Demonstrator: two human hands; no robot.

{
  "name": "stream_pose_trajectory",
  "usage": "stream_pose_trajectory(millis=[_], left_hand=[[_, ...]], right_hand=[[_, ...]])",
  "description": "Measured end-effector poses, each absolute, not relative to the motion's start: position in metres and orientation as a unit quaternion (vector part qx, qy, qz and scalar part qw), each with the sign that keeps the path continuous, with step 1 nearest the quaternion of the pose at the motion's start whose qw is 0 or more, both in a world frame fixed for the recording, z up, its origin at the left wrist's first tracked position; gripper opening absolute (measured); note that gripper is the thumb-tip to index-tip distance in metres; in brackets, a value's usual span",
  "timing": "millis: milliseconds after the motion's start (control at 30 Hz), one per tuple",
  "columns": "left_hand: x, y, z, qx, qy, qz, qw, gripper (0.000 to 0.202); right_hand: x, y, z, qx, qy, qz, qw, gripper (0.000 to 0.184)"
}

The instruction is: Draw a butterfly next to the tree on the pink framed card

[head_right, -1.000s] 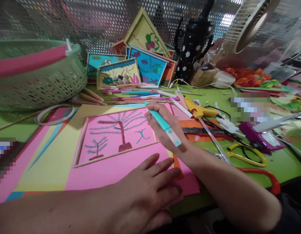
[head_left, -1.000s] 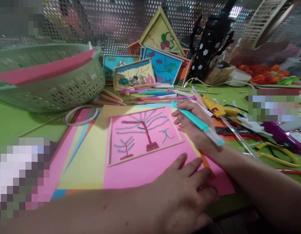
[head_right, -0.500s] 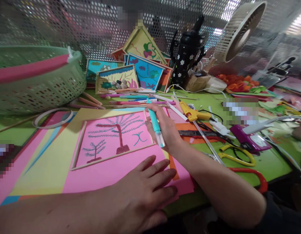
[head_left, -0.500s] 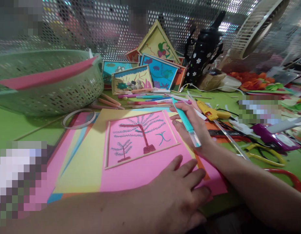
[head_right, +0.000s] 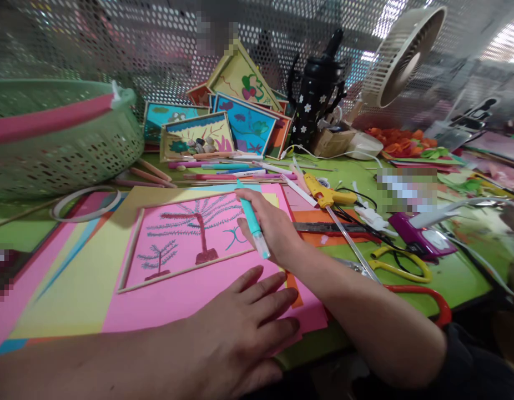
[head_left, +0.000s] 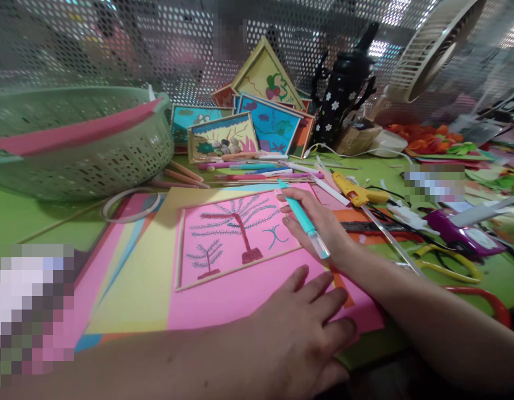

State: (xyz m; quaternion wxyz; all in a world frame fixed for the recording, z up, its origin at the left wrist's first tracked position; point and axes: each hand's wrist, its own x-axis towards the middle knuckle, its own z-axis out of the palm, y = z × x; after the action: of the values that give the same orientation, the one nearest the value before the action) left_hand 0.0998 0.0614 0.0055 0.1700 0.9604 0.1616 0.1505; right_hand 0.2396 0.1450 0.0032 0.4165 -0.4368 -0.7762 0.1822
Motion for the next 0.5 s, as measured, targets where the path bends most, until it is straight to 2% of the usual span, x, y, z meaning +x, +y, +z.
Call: stream_pose_trajectory(millis=[233, 367, 500], left_hand=[[0.0994, 0.0607, 0.0049, 0.959, 0.16, 0.154, 0.176, 0.037], [0.0992, 0.0614, 0.0042, 0.96, 0.16, 0.15, 0.176, 0.039], [0.0995, 0.0618, 0.0064, 0.961, 0.163, 0.14, 0.172, 0.04]], right_hand=[[0.2396, 0.1424, 0.0134, -0.446, -0.789, 0.19, 0.378, 0.037], [0.238, 0.1419, 0.0114, -0.445, -0.782, 0.182, 0.396, 0.037], [0.2394, 0.1432, 0.0124, -0.447, -0.793, 0.169, 0.379, 0.038]])
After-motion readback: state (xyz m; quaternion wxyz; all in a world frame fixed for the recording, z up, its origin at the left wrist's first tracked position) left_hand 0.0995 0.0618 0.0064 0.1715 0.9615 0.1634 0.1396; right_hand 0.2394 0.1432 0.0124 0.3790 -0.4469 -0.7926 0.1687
